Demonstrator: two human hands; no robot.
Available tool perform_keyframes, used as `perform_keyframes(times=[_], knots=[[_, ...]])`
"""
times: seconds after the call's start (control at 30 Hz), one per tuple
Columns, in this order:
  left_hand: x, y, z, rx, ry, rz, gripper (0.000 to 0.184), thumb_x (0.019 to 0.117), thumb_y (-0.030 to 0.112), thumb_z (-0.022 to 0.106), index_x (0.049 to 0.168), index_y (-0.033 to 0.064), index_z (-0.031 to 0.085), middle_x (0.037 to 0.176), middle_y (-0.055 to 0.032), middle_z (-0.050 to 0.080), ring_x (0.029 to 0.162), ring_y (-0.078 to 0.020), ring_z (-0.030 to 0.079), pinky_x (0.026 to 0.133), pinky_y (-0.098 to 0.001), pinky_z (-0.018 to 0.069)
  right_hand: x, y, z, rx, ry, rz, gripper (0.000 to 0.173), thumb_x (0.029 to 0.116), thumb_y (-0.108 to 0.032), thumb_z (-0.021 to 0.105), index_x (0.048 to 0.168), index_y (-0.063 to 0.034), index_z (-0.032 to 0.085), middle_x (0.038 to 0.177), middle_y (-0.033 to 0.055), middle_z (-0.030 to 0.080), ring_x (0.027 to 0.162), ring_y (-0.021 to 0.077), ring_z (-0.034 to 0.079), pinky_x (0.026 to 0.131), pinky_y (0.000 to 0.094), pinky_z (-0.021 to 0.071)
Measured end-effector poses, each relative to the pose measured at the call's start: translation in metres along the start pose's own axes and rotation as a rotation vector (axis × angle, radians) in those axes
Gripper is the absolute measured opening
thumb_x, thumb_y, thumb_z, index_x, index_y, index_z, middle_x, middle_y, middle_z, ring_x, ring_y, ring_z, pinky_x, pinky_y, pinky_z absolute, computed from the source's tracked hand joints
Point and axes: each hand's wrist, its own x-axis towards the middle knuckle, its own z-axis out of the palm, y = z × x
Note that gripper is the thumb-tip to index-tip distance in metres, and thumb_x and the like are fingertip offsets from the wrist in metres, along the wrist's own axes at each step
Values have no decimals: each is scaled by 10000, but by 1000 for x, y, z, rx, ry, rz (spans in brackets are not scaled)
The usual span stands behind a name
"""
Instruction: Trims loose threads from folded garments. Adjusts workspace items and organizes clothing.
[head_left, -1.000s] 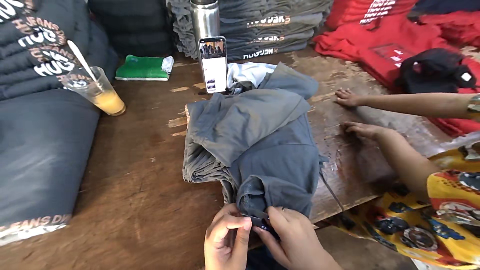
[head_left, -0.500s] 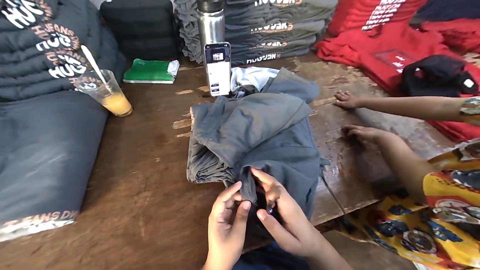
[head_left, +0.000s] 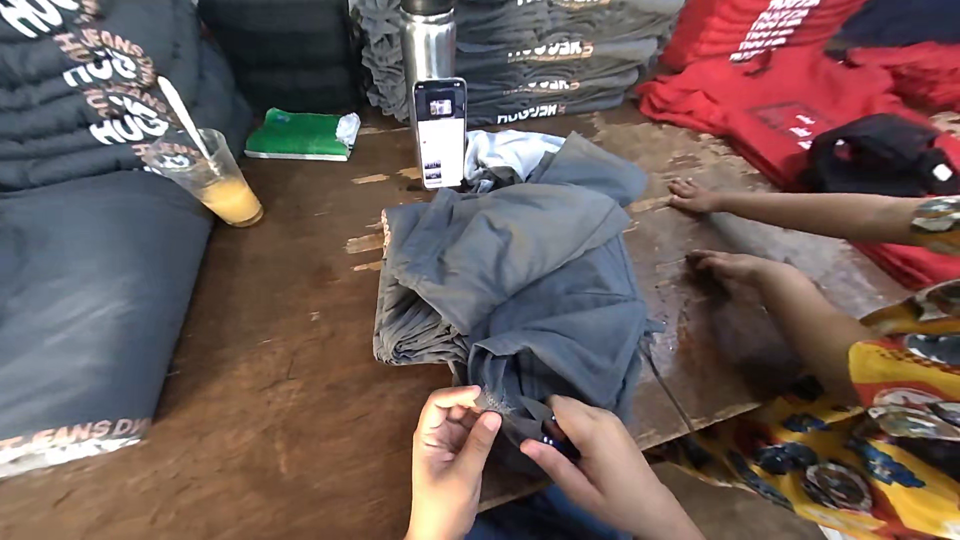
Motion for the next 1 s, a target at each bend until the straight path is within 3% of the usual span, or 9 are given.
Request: perform_keyframes(times=[0.1,0.23,0.3,0.43,0.53,0.6,0.73,1.0], knots=[[1,1,-1,-19,-39,4,423,949,-2,667,1327,144,546,1122,-22,733,1029,-110,707,941,-292,573,5,-4,1,-64,-18,-2,512,1059,-532,435,806,-100,540,626,1,472,512,80,455,448,227,379],[0,1,-2,-10,-53,-9,496,961,-2,648,1395,131,448,1126,-24,730,1026,-119,708,938,-309,576,7,-6,3,-120,-16,-29,515,1076,-506,393,808,-100,561,631,18,514,514,104,501,442,252,407],[-1,0,-1,-12,-51,7,475,949,-8,664,1364,140,489,1129,-25,731,1021,-112,710,931,-299,578,6,-7,6,-140,17,-31,501,1078,-478,389,796,-103,566,632,17,523,515,106,512,440,256,414],[-4,-2,0,42,-38,72,400,886,-33,732,1238,153,698,1131,3,738,971,-67,715,887,-236,596,3,-8,12,-139,76,-17,486,1080,-436,398,771,-101,568,634,19,532,525,101,522,451,245,425],[-5,-3,3,132,14,113,255,911,35,733,1141,142,756,1089,35,742,915,-27,707,843,-199,597,-1,-8,10,-105,83,1,485,1075,-460,417,787,-97,557,650,24,525,539,90,513,468,233,425],[-5,-3,3,181,46,131,130,951,121,711,1060,157,770,1031,61,742,888,-4,691,817,-184,585,-4,-7,8,-94,77,5,485,1066,-484,442,796,-98,556,665,23,526,549,84,511,472,228,425],[-6,0,1,173,43,118,89,961,205,706,1009,163,768,1043,48,734,943,-22,686,843,-205,582,-8,-7,7,-113,65,-3,477,1056,-485,469,790,-98,553,676,26,522,544,91,494,464,230,412],[-9,6,1,236,8,120,81,948,176,721,995,130,769,1092,23,726,984,-22,680,838,-171,573,4,-17,14,-210,83,-43,463,1064,-439,435,777,-102,573,669,28,547,527,118,517,447,254,414]])
